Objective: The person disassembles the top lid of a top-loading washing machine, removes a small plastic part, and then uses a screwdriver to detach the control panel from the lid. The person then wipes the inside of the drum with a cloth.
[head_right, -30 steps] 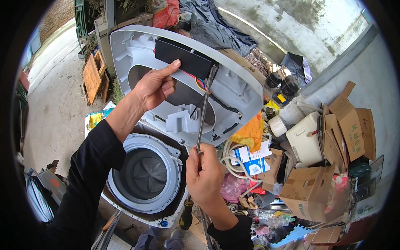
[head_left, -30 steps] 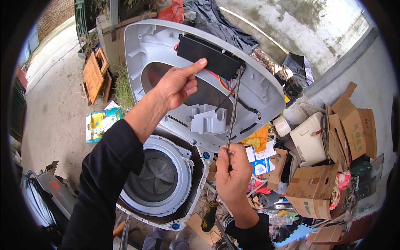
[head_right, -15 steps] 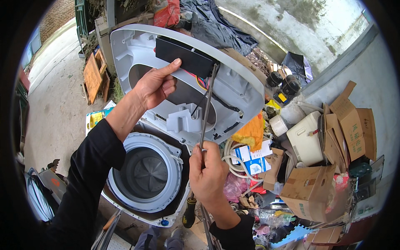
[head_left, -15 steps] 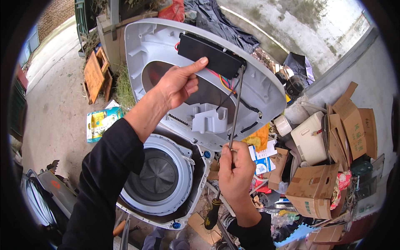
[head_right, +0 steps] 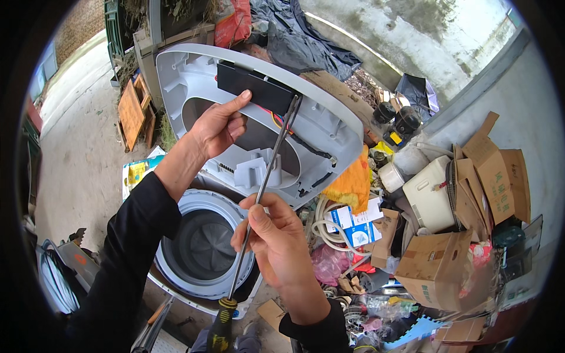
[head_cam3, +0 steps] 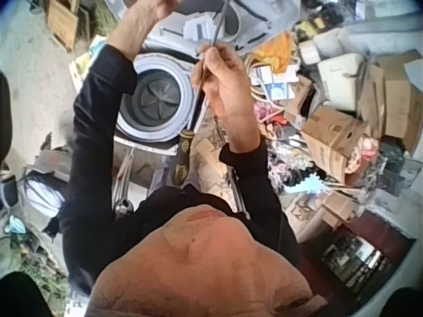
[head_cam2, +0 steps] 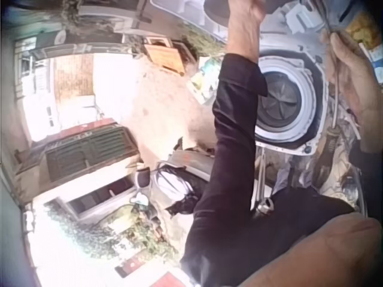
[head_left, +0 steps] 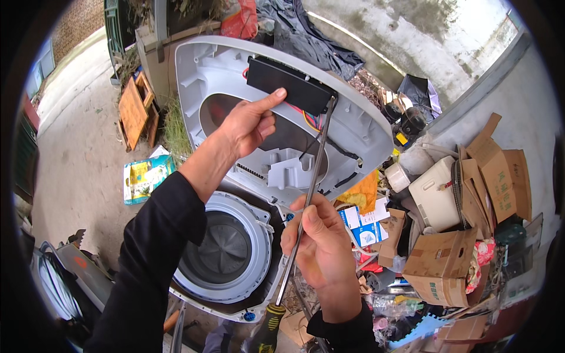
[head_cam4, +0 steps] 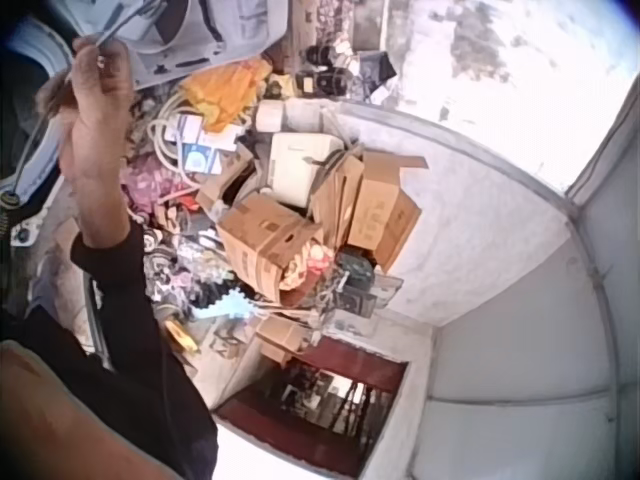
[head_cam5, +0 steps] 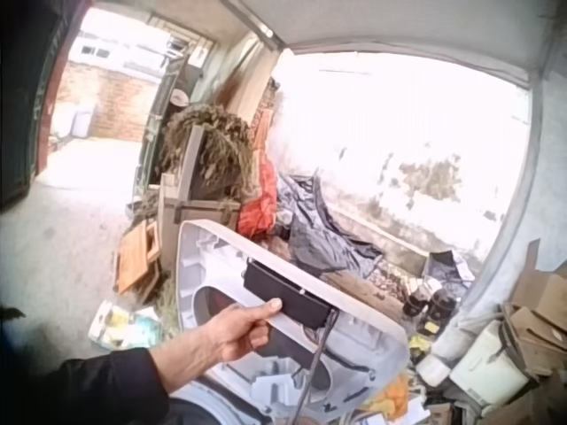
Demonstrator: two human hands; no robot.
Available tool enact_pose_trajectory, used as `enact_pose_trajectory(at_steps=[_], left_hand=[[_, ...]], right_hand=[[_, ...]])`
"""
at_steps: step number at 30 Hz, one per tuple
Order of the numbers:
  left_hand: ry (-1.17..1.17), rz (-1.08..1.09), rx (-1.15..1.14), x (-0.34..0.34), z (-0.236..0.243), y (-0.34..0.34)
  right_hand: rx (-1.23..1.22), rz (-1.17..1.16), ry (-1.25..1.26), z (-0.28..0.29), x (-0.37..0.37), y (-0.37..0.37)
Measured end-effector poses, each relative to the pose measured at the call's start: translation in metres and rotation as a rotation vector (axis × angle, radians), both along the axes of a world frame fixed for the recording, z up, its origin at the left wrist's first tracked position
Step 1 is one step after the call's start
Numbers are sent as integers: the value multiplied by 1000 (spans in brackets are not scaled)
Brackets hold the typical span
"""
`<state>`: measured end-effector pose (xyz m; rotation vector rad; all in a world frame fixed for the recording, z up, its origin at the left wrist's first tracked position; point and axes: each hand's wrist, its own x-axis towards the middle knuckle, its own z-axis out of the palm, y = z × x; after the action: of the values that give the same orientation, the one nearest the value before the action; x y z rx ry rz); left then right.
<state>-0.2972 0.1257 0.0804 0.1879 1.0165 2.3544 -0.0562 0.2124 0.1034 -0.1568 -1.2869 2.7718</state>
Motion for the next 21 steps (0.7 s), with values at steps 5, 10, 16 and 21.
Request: enact_pose_trajectory(at_steps=[5,10,16,21], left_hand=[[12,7,5,1,1,-2],[9,2,-15,3,-1,-3],[8,11,-15,2,-3,-2],[22,17,-44,4,0,-5]], right_hand=[[-144,233,106,-8,-5,13],[-146,262,103,18,-7,10],[-229,262,148,23,-15,0],[-121,240,153,20,-23,5]])
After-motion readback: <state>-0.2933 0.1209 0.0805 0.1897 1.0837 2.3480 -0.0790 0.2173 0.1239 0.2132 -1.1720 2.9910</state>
